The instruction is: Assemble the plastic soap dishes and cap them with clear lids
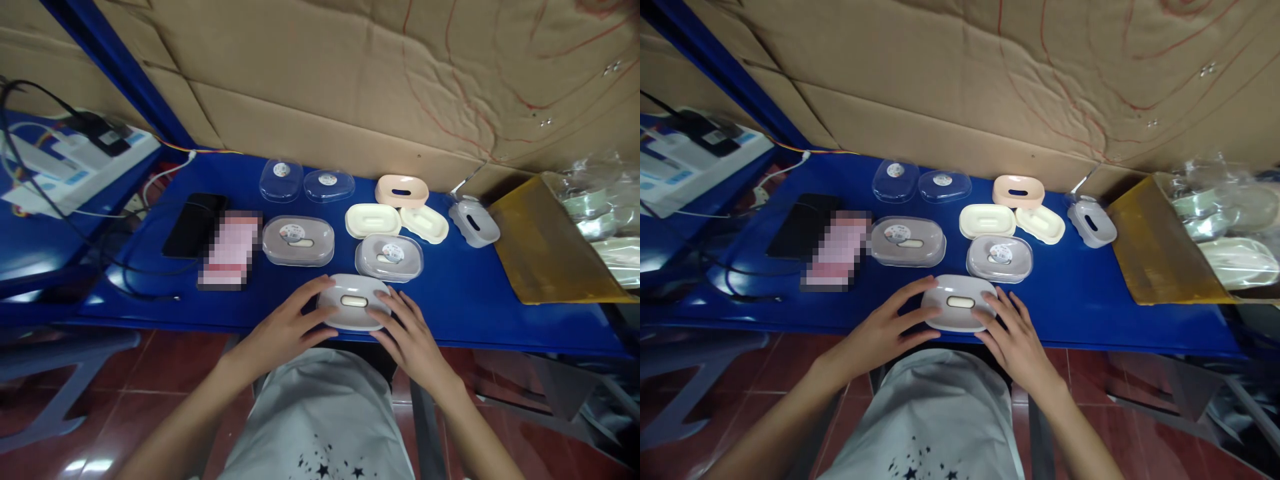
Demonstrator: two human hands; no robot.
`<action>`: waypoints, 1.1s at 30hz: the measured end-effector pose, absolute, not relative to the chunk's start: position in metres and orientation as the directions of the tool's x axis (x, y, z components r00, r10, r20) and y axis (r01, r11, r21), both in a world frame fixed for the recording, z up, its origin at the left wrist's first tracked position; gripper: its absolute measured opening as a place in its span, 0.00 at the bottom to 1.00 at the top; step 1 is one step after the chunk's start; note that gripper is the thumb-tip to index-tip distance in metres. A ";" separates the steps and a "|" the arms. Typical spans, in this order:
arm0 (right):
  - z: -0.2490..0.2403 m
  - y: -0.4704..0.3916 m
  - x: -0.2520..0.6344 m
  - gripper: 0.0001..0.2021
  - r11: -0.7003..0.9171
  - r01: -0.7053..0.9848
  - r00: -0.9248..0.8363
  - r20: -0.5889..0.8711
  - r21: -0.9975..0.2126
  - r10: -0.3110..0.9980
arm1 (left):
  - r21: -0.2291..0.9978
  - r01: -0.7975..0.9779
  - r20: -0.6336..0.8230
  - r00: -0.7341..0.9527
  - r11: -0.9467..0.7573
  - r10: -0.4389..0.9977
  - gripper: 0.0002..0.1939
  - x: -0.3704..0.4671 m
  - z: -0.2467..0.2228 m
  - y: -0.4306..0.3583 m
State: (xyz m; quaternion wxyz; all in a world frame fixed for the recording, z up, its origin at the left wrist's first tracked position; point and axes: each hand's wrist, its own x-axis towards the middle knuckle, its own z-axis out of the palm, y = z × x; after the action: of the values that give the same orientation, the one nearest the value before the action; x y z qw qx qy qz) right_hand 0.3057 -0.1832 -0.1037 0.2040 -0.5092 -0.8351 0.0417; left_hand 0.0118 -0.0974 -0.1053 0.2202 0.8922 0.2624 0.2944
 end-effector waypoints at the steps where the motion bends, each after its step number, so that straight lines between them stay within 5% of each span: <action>1: -0.098 -0.182 0.308 0.19 0.492 0.828 -0.421 0.282 -0.269 0.862 | 0.538 0.327 0.420 0.696 -0.777 0.583 0.12 0.012 -0.105 -0.097; 5: -0.055 -0.158 0.323 0.24 0.520 0.817 -0.457 0.271 -0.248 0.847 | 0.494 0.352 0.416 0.707 -0.795 0.572 0.08 0.015 -0.105 -0.096; 10: -0.014 -0.025 0.313 0.17 0.567 0.801 -0.454 0.422 -0.192 0.785 | 0.497 0.353 0.421 0.700 -0.793 0.576 0.09 0.018 -0.108 -0.097; 13: -0.022 0.085 0.287 0.25 0.622 0.761 -0.589 0.204 -0.187 0.782 | 0.511 0.363 0.416 0.689 -0.779 0.594 0.08 0.016 -0.110 -0.098; 17: -0.042 0.168 0.264 0.41 0.527 0.821 -0.560 -0.131 -0.220 0.818 | 0.525 0.356 0.436 0.668 -0.773 0.604 0.08 0.014 -0.113 -0.099; 20: -0.050 0.171 0.264 0.42 0.469 0.856 -0.509 -0.196 -0.218 0.839 | 0.521 0.348 0.454 0.660 -0.780 0.598 0.08 0.013 -0.112 -0.099; 29: -0.012 0.088 0.286 0.31 0.463 0.839 -0.448 0.122 -0.287 0.886 | 0.472 0.363 0.461 0.675 -0.803 0.576 0.08 0.015 -0.110 -0.101; 33: -0.005 -0.028 0.309 0.33 0.565 0.762 -0.423 0.418 -0.315 0.804 | 0.455 0.421 0.514 0.595 -0.785 0.618 0.24 0.011 -0.113 -0.106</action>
State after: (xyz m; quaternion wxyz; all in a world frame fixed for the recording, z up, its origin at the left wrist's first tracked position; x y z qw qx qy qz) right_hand 0.3089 -0.0277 -0.0052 0.2691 -0.4646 -0.8427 0.0387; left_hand 0.0111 -0.1061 -0.1134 0.1444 0.8813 0.2947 0.3399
